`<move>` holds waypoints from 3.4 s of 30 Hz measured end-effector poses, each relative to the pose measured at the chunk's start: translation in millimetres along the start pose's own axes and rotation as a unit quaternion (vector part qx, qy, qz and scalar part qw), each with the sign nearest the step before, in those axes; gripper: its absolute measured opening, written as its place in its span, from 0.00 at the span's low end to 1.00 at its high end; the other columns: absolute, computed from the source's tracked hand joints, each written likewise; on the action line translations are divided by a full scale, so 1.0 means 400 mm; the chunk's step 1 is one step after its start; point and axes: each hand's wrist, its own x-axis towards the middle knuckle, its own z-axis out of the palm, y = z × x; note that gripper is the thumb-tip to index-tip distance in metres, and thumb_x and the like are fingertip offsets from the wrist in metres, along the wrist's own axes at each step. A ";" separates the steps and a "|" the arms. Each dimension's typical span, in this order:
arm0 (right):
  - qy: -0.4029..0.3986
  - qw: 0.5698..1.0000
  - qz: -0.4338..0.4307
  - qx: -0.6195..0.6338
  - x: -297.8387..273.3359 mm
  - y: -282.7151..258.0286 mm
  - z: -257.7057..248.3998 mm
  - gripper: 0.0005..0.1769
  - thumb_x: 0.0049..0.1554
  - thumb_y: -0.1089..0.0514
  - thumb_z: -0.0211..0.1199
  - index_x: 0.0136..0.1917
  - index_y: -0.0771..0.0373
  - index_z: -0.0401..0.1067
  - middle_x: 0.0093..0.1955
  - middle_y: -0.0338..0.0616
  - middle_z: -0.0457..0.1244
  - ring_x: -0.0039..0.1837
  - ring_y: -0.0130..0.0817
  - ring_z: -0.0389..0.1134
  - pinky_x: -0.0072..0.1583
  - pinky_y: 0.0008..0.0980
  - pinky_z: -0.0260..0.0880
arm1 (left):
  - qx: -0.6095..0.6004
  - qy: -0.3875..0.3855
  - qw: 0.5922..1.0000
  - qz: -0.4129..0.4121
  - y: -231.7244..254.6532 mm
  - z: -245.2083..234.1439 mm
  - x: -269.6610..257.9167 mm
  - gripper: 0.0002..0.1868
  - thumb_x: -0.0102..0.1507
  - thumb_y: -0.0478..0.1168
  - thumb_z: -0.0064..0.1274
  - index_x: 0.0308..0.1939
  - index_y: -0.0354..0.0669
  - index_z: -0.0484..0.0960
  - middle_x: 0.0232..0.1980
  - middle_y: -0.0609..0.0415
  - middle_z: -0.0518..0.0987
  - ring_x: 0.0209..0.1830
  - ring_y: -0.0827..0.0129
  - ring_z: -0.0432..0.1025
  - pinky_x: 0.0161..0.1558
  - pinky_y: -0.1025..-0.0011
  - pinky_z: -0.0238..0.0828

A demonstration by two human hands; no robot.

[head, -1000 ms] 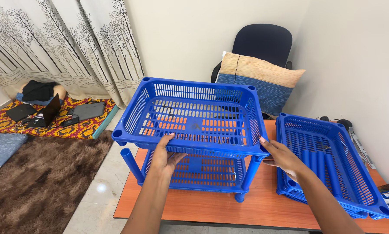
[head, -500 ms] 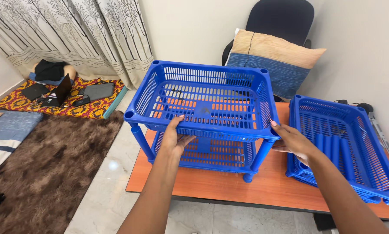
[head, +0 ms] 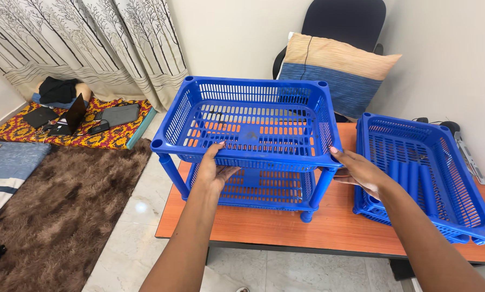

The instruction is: The person assembles a blue plastic storage rack by inserting vertical poles into the corners of stacked baskets. They place each basket onto the poles, align the holes, and secure the structure layer by layer until a three-tier rack is formed.

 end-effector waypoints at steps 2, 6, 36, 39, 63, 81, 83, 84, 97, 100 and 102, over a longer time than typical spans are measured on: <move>0.004 1.000 0.003 0.003 0.002 0.001 0.002 0.45 0.59 0.26 0.45 0.71 0.62 0.67 0.70 0.57 0.64 0.74 0.50 0.64 0.75 0.49 0.58 | -0.001 0.008 1.000 0.004 -0.002 -0.002 0.000 0.32 0.58 0.48 0.58 0.59 0.30 0.72 0.54 0.35 0.74 0.57 0.46 0.74 0.57 0.51 0.80; 0.002 0.999 0.023 0.032 0.007 0.003 0.007 0.45 0.57 0.25 0.48 0.71 0.62 0.68 0.71 0.56 0.63 0.76 0.49 0.61 0.76 0.48 0.56 | 0.013 0.016 1.000 0.006 -0.002 -0.001 0.001 0.32 0.59 0.49 0.58 0.59 0.27 0.71 0.54 0.32 0.74 0.57 0.45 0.75 0.56 0.51 0.81; 0.426 0.814 -0.382 -0.100 -0.086 -0.036 0.200 0.28 0.61 0.45 0.68 0.63 0.68 0.67 0.59 0.55 0.58 0.61 0.46 0.63 0.62 0.44 0.66 | 0.198 0.346 0.853 0.335 0.010 -0.160 -0.030 0.32 0.65 0.58 0.58 0.56 0.30 0.72 0.56 0.42 0.69 0.56 0.55 0.68 0.59 0.62 0.67; 0.349 0.772 -0.490 -0.206 -0.097 -0.133 0.322 0.17 0.56 0.50 0.69 0.53 0.63 0.74 0.56 0.52 0.62 0.61 0.55 0.62 0.65 0.50 0.59 | 0.270 0.286 0.769 0.503 0.070 -0.249 -0.010 0.29 0.69 0.57 0.47 0.60 0.34 0.74 0.59 0.47 0.68 0.59 0.62 0.65 0.58 0.65 0.62; 0.063 0.874 -0.384 -0.292 0.011 -0.460 0.829 0.34 0.52 0.74 0.59 0.69 0.50 0.72 0.64 0.46 0.68 0.62 0.47 0.71 0.62 0.40 0.72 | 0.292 -0.116 0.949 -0.014 0.317 -0.361 0.095 0.47 0.57 0.71 0.49 0.61 0.31 0.76 0.59 0.43 0.79 0.63 0.56 0.72 0.66 0.48 0.62; 0.034 0.847 -0.462 -0.262 0.038 -0.400 0.779 0.32 0.45 0.76 0.62 0.62 0.58 0.76 0.61 0.47 0.70 0.61 0.47 0.72 0.62 0.40 0.71 | 0.264 -0.141 0.954 -0.033 0.296 -0.346 0.067 0.49 0.55 0.70 0.52 0.65 0.32 0.74 0.66 0.36 0.73 0.69 0.50 0.68 0.70 0.46 0.54; 0.038 0.847 -0.458 -0.266 0.032 -0.396 0.779 0.33 0.45 0.78 0.61 0.63 0.59 0.75 0.62 0.47 0.69 0.62 0.47 0.71 0.62 0.41 0.71 | 0.276 -0.131 0.952 -0.027 0.291 -0.345 0.059 0.51 0.55 0.71 0.52 0.66 0.30 0.73 0.68 0.35 0.72 0.70 0.49 0.65 0.71 0.46 0.54; 0.041 0.847 -0.456 -0.268 0.030 -0.396 0.779 0.34 0.45 0.78 0.60 0.64 0.60 0.75 0.63 0.47 0.69 0.63 0.47 0.70 0.62 0.41 0.71 | 0.282 -0.127 0.951 -0.024 0.290 -0.342 0.056 0.52 0.55 0.71 0.52 0.66 0.29 0.73 0.69 0.34 0.72 0.71 0.49 0.64 0.71 0.45 0.54; 0.020 0.839 -0.456 -0.297 0.025 -0.398 0.762 0.33 0.45 0.78 0.60 0.63 0.59 0.76 0.62 0.48 0.69 0.64 0.48 0.70 0.64 0.43 0.68 | 0.305 -0.108 0.946 -0.021 0.288 -0.333 0.032 0.52 0.53 0.72 0.54 0.63 0.27 0.75 0.63 0.34 0.77 0.67 0.49 0.70 0.68 0.49 0.61; 0.020 0.848 -0.438 -0.297 0.011 -0.397 0.765 0.35 0.46 0.78 0.59 0.65 0.58 0.74 0.63 0.48 0.69 0.64 0.48 0.70 0.64 0.43 0.68 | 0.283 -0.117 0.952 -0.027 0.288 -0.332 0.030 0.49 0.54 0.70 0.55 0.62 0.28 0.75 0.62 0.36 0.78 0.65 0.52 0.72 0.68 0.49 0.60; 0.022 0.868 -0.413 -0.274 0.004 -0.393 0.770 0.35 0.48 0.78 0.59 0.67 0.57 0.72 0.63 0.50 0.69 0.64 0.49 0.70 0.63 0.42 0.69 | 0.263 -0.124 0.956 -0.028 0.286 -0.334 0.031 0.46 0.55 0.67 0.56 0.60 0.28 0.78 0.60 0.36 0.79 0.62 0.52 0.74 0.68 0.49 0.61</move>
